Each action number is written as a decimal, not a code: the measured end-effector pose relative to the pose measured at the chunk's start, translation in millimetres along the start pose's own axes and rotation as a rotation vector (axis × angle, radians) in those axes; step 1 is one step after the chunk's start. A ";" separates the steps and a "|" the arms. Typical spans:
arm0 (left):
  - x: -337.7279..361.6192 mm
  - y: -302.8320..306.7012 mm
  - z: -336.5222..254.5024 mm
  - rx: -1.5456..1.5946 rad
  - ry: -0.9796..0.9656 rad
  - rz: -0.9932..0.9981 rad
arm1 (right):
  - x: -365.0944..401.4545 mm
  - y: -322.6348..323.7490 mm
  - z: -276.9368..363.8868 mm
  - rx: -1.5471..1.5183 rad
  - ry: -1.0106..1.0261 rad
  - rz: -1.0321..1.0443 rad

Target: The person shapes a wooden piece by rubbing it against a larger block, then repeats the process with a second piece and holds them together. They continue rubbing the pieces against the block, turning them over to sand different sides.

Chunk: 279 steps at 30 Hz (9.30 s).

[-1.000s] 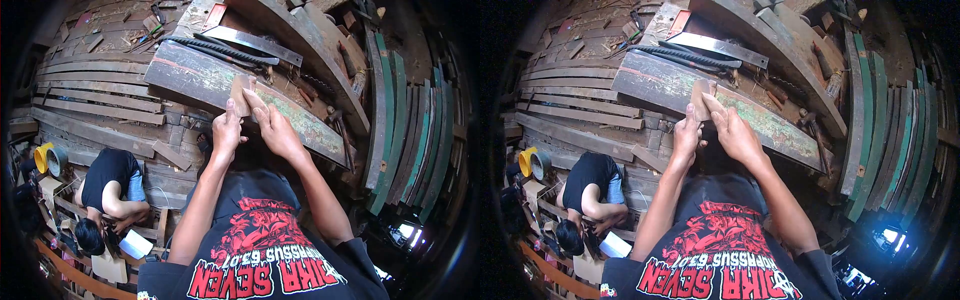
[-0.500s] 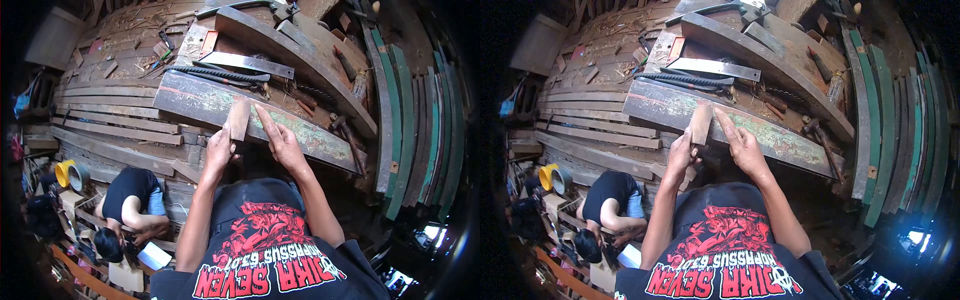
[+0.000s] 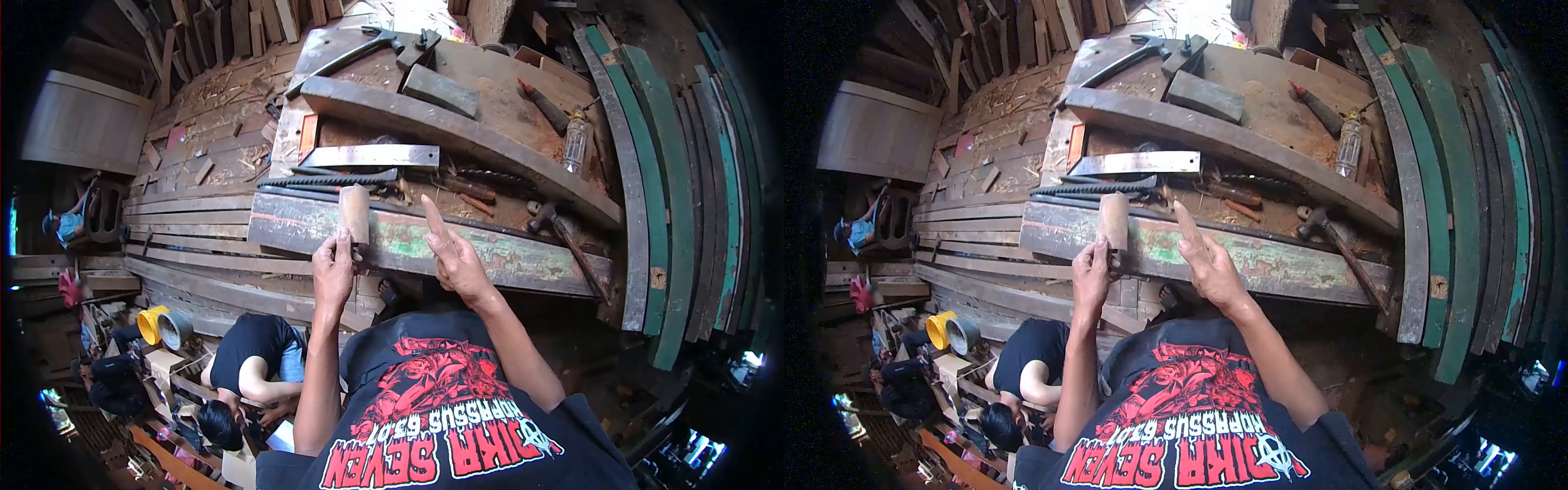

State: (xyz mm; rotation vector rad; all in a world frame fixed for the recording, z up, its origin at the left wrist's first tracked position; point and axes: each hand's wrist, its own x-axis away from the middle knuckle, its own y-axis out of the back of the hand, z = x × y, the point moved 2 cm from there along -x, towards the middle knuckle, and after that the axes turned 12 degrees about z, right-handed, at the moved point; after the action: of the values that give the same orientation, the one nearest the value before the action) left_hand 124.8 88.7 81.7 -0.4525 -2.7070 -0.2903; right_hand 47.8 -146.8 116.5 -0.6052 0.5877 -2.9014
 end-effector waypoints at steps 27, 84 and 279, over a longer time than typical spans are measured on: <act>-0.8 -69.2 -65.6 -0.632 -0.144 -0.318 | 32.7 97.8 69.7 0.608 0.268 -0.182; 35.5 -153.5 -89.9 0.902 0.039 0.262 | 51.5 80.3 68.8 0.604 0.242 0.133; 43.1 -185.8 -123.0 0.062 -0.446 0.450 | 58.9 95.9 27.0 -0.200 -0.091 0.370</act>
State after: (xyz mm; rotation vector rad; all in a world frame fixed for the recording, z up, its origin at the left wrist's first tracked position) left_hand 63.0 -103.8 184.8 -1.2047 -2.9081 0.0268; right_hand 8.7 -255.5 122.5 -0.5774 0.8796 -2.4766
